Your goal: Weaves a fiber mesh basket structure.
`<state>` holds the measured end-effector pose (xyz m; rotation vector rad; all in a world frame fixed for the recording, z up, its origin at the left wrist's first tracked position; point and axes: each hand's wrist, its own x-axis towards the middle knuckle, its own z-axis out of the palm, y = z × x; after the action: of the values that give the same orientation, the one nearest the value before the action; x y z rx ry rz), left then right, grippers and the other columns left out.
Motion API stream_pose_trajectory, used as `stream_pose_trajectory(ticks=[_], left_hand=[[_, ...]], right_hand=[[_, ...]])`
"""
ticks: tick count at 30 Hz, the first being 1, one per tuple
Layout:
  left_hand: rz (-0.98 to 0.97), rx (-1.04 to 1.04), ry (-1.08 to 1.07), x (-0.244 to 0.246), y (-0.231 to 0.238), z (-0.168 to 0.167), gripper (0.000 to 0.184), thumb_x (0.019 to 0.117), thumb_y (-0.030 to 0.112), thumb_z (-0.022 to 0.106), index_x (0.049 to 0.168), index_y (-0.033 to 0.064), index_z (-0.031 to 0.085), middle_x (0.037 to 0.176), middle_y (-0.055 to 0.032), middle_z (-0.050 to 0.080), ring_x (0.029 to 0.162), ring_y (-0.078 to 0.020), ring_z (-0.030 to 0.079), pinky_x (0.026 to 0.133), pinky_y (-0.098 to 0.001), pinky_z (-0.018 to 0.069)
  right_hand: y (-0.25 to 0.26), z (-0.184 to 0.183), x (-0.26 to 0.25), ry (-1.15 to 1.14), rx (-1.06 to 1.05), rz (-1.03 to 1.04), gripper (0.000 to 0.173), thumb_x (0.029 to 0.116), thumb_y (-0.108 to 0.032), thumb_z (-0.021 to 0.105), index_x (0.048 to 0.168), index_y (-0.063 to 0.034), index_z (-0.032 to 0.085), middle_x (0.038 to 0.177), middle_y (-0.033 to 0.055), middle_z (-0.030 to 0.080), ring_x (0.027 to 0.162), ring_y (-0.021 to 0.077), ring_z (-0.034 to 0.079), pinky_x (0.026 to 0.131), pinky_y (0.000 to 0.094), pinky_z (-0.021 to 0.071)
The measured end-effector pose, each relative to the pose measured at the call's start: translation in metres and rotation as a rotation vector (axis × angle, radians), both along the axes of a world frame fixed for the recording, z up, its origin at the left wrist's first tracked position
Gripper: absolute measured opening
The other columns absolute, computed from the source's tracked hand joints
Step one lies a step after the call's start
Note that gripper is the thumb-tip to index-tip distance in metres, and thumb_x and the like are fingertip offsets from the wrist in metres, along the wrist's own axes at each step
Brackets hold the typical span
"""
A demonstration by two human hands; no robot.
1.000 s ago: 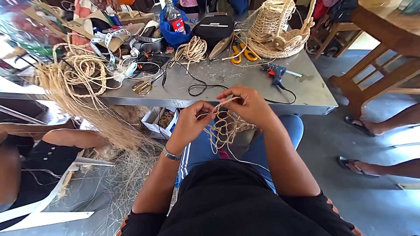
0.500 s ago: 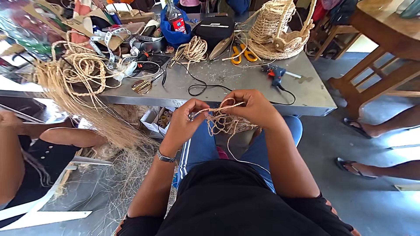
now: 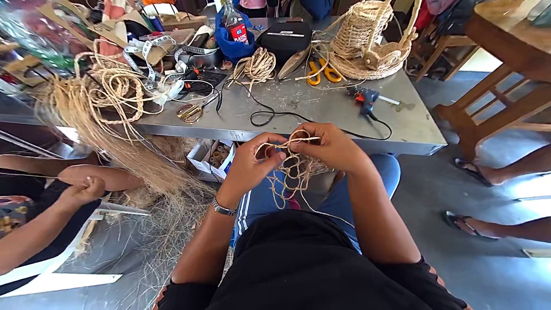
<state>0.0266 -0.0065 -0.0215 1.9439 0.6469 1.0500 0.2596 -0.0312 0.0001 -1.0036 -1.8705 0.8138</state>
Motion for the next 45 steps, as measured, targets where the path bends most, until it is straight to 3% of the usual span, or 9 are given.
stream_pose_trajectory(ticks=[3,7,14,20,26,34,37,40,45], left_hand=[[0.046,-0.010,-0.011,0.005,-0.002,0.000,0.024,0.0936,0.012,0.072,0.117,0.0110,0.067,0.101,-0.0015,0.069,0.070,-0.0094,0.063,0.060,-0.0230,0.0545],[0.088,-0.044,-0.056,0.005,-0.002,-0.001,0.019,0.0938,0.013,0.073,0.112,0.0117,0.070,0.086,-0.0011,0.067,0.061,-0.0082,0.057,0.053,-0.0206,0.0487],[0.111,-0.009,-0.073,0.010,-0.005,-0.001,0.018,0.0927,0.014,0.074,0.111,0.0105,0.072,0.086,0.0010,0.068,0.065,-0.0057,0.059,0.058,-0.0199,0.0505],[0.184,0.049,-0.109,0.017,-0.011,-0.002,0.013,0.0908,0.010,0.075,0.104,0.0106,0.074,0.085,0.0033,0.069,0.064,-0.0031,0.057,0.056,-0.0175,0.0468],[0.167,0.089,-0.121,0.016,-0.013,0.000,0.015,0.0863,0.007,0.072,0.100,0.0116,0.069,0.087,0.0033,0.066,0.071,-0.0048,0.060,0.060,-0.0186,0.0485],[0.174,0.099,-0.156,0.016,-0.013,0.003,0.016,0.0831,0.005,0.070,0.097,0.0109,0.066,0.083,0.0018,0.064,0.066,-0.0055,0.057,0.055,-0.0180,0.0464],[0.094,-0.017,-0.183,0.013,-0.012,0.001,0.017,0.0910,0.006,0.069,0.108,0.0089,0.067,0.088,-0.0002,0.067,0.071,-0.0070,0.061,0.061,-0.0198,0.0519],[-0.074,-0.259,-0.272,0.005,-0.010,-0.002,0.031,0.0989,0.010,0.064,0.130,0.0093,0.061,0.111,-0.0044,0.071,0.085,-0.0101,0.067,0.075,-0.0248,0.0573],[-0.026,-0.266,-0.336,0.004,-0.008,-0.008,0.016,0.1003,0.010,0.063,0.116,0.0072,0.068,0.097,-0.0035,0.069,0.075,-0.0077,0.063,0.068,-0.0219,0.0547]], right_hand=[[-0.005,0.000,-0.005,-0.001,-0.012,-0.033,0.011,0.0970,-0.016,0.070,0.104,-0.0070,0.069,0.084,0.0005,0.069,0.069,0.0044,0.062,0.062,0.0209,0.0537],[-0.007,-0.002,-0.007,0.028,-0.010,-0.099,0.011,0.0935,-0.016,0.074,0.102,-0.0085,0.072,0.084,0.0004,0.071,0.070,0.0058,0.065,0.062,0.0224,0.0552],[-0.020,0.008,-0.005,-0.020,0.052,-0.117,0.009,0.0934,-0.010,0.072,0.102,-0.0080,0.072,0.089,0.0005,0.071,0.074,0.0049,0.066,0.066,0.0209,0.0573],[-0.022,0.010,-0.012,-0.045,0.146,-0.130,0.029,0.0874,-0.008,0.077,0.110,-0.0075,0.060,0.087,0.0014,0.067,0.068,0.0059,0.063,0.058,0.0198,0.0541],[-0.026,0.014,-0.014,-0.077,0.172,-0.085,0.037,0.0929,-0.008,0.071,0.124,-0.0068,0.051,0.091,0.0005,0.066,0.070,0.0045,0.062,0.061,0.0184,0.0540],[-0.028,0.016,-0.013,-0.070,0.158,-0.087,0.032,0.0970,-0.009,0.066,0.125,-0.0061,0.051,0.095,0.0024,0.066,0.073,0.0056,0.063,0.063,0.0198,0.0556],[-0.028,0.014,-0.010,-0.010,0.090,-0.072,0.026,0.0974,-0.008,0.064,0.122,-0.0063,0.054,0.094,0.0031,0.064,0.073,0.0062,0.063,0.063,0.0200,0.0554],[-0.030,0.014,-0.004,0.070,0.024,-0.080,0.029,0.0953,-0.004,0.062,0.123,-0.0063,0.057,0.091,0.0031,0.064,0.070,0.0069,0.060,0.059,0.0196,0.0525],[-0.033,0.014,-0.004,0.087,-0.047,-0.091,0.031,0.0961,-0.011,0.065,0.126,-0.0080,0.062,0.097,0.0033,0.069,0.078,0.0084,0.067,0.067,0.0225,0.0578]])
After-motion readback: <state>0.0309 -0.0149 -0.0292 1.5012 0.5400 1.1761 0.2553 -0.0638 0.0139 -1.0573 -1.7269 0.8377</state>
